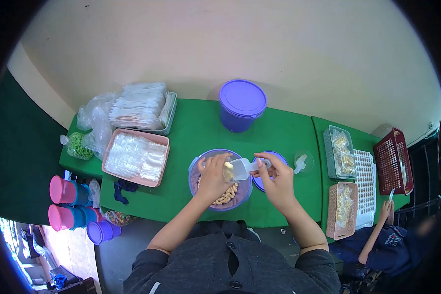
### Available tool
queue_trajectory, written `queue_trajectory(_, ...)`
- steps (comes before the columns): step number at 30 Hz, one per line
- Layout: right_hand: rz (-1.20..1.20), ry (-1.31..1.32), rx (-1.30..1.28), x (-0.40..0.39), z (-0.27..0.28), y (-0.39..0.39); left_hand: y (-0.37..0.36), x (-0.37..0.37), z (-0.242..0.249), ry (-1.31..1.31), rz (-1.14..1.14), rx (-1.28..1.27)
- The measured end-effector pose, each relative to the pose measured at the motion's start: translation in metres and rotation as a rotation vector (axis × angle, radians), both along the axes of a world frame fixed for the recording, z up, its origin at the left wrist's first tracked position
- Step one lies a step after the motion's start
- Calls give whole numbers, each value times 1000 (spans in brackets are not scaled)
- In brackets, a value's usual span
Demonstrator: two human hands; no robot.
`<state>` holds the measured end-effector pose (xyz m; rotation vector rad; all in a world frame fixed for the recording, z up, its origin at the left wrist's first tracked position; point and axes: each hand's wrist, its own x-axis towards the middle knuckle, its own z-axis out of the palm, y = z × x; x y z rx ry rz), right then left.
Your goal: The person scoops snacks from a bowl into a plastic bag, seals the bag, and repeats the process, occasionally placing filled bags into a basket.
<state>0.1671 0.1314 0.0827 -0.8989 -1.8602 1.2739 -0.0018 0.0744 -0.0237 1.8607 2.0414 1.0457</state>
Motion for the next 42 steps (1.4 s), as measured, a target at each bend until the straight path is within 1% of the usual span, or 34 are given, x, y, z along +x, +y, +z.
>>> queue_trajectory(1,3,0,0,1,5,-3,0,0,-1,-25,28,6)
queue_trajectory(2,-38,30,55,2,9,-5,0,-1,-1,-51,56,13)
queue_trajectory(6,-115,129,186,10,15,-13,-2,-3,3,-58,50,-45)
queue_trajectory(7,-113,128,185,10,15,-14,-2,-2,0,-54,48,-29)
queue_trajectory(9,-78,246,165,10,14,-16,-2,0,-7,-49,43,-15)
queue_trajectory(12,-56,255,88,1,2,-14,-1,4,-16,5,31,-76)
queue_trajectory(15,-82,254,37,1,-8,-9,-3,6,-19,-18,32,-52)
queue_trajectory(16,-79,255,37,2,-7,-9,-4,6,-20,-47,65,9)
queue_trajectory(17,-109,260,0,6,-5,-9,-4,6,-20,-76,100,71)
queue_trajectory(18,-140,265,-38,9,-4,-8,-5,5,-19,-77,104,69)
queue_trajectory(20,-170,279,-32,12,-5,-6,-6,1,-15,-152,86,105)
queue_trajectory(24,-261,309,23,15,-2,-7,-8,1,-9,-110,41,25)
queue_trajectory(25,-261,310,24,16,-4,-5,-8,4,-14,-393,50,123)
queue_trajectory(26,-294,284,98,18,-7,-2,-7,5,-19,-677,58,220)
queue_trajectory(27,-326,258,173,18,-11,1,-6,1,-21,-676,56,221)
queue_trajectory(28,-327,260,173,17,-13,5,-6,-5,-22,-744,37,329)
queue_trajectory(29,-293,90,151,15,-17,10,-6,-10,-24,-813,18,434)
queue_trajectory(30,-258,-79,129,14,-22,13,-8,-10,-9,-1136,-30,470)
queue_trajectory(31,-151,-195,148,12,-38,16,-9,-18,-4,-1134,-33,469)
queue_trajectory(32,-43,-310,166,9,-56,19,-12,-30,-1,-1183,-16,392)
queue_trajectory(33,40,-411,78,2,-66,18,-13,-38,4,-1230,2,314)
queue_trajectory(34,125,-510,-10,-6,-76,16,-16,-38,20,-1286,-9,323)
queue_trajectory(35,123,-505,-8,-11,-90,17,-17,-41,20,-1282,-12,325)
queue_trajectory(37,346,-673,81,-21,-121,16,-21,-48,19,-1416,-50,271)
queue_trajectory(41,370,-649,124,-37,-160,18,-27,-50,16,-1383,-19,267)
queue_trajectory(42,397,-681,166,-39,-163,20,-29,-50,16,-1306,10,255)
